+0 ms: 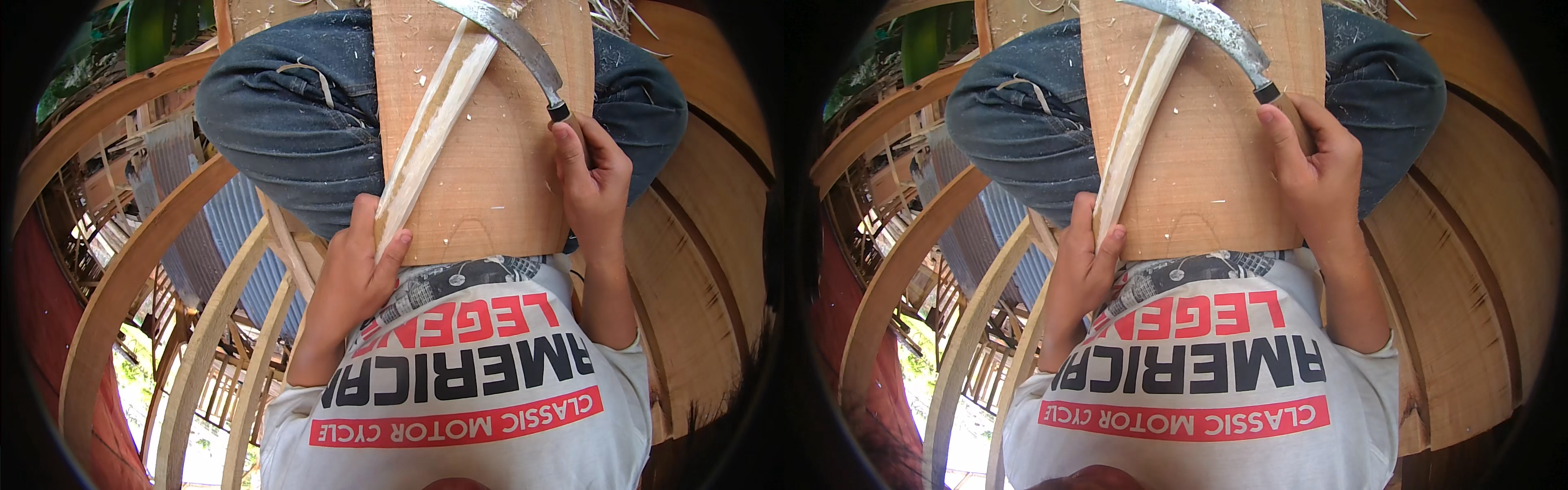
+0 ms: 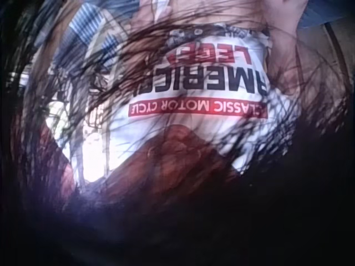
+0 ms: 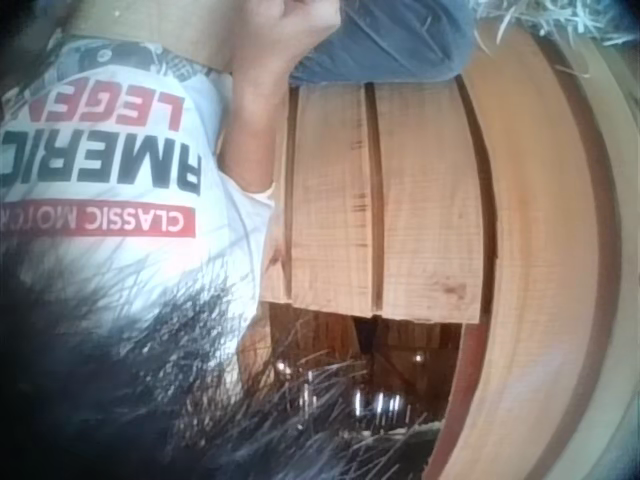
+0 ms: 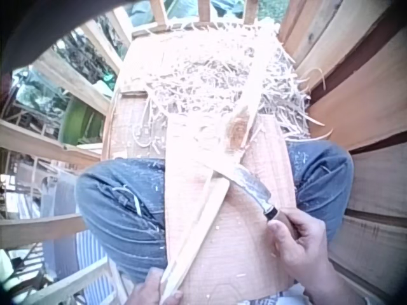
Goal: The person sits cross-legged and uses a curved knife to shave thin strips from a long wooden stick held against a board on the lap. Wood shavings accumulate on the board as the person repeatedly draws the blade along the stick's length.
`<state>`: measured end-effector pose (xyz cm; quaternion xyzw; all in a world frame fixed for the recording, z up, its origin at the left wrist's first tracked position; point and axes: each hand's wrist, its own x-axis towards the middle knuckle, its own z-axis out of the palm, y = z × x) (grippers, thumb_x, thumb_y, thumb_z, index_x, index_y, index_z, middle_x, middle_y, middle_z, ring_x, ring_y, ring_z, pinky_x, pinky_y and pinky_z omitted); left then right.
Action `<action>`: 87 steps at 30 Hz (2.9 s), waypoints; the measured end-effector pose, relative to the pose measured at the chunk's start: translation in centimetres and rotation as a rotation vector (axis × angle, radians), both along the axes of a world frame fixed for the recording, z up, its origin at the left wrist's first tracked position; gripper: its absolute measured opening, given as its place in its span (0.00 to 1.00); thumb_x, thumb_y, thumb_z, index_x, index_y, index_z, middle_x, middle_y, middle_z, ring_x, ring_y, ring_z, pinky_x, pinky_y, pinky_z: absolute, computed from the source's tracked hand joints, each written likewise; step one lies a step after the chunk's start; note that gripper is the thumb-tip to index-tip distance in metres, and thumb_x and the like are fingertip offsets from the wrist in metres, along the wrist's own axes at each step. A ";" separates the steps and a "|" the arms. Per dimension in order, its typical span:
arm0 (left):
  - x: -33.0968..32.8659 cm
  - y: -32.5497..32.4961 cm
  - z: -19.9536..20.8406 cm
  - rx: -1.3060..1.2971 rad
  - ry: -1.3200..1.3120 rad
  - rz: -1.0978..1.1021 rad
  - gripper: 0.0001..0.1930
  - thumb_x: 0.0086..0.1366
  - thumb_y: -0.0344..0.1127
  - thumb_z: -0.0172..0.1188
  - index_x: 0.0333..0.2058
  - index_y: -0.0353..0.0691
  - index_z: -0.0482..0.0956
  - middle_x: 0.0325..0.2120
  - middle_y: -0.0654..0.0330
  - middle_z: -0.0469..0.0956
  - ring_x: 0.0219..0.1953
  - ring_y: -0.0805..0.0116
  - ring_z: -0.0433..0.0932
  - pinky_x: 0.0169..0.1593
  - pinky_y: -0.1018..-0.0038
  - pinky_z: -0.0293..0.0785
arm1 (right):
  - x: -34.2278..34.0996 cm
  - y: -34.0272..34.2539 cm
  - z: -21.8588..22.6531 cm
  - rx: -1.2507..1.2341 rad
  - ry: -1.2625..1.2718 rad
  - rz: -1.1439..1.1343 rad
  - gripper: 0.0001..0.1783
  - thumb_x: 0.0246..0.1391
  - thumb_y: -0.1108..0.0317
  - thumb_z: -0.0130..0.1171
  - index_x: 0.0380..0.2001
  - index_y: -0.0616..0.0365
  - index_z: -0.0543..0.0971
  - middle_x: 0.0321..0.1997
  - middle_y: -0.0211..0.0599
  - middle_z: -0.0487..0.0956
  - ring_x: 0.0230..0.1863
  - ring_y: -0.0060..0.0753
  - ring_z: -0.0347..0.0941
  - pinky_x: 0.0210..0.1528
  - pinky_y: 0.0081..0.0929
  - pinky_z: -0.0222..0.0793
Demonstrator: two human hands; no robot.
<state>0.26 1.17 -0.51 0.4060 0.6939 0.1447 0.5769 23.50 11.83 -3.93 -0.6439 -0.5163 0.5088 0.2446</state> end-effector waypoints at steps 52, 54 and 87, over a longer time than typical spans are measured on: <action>-0.2 -0.1 0.2 0.015 0.035 -0.017 0.12 0.66 0.36 0.52 0.40 0.36 0.62 0.20 0.39 0.73 0.28 0.36 0.76 0.30 0.56 0.68 | 1.6 2.8 1.6 -0.489 0.298 0.078 0.15 0.63 0.58 0.51 0.35 0.61 0.76 0.12 0.20 0.64 0.08 0.10 0.56 0.08 0.13 0.48; 0.0 0.1 0.1 -0.011 0.015 -0.024 0.12 0.66 0.37 0.52 0.40 0.36 0.62 0.21 0.40 0.74 0.29 0.36 0.76 0.30 0.57 0.69 | 1.1 2.0 1.7 -0.525 0.361 0.045 0.15 0.63 0.58 0.51 0.36 0.61 0.75 0.12 0.20 0.64 0.08 0.10 0.57 0.08 0.12 0.48; -2.0 0.0 -0.7 -0.072 -0.167 -0.045 0.13 0.67 0.38 0.50 0.41 0.34 0.61 0.20 0.45 0.70 0.24 0.49 0.74 0.31 0.65 0.67 | -1.0 0.4 0.6 -0.209 0.127 0.023 0.10 0.60 0.66 0.56 0.30 0.63 0.75 0.15 0.21 0.67 0.19 0.10 0.58 0.20 0.16 0.51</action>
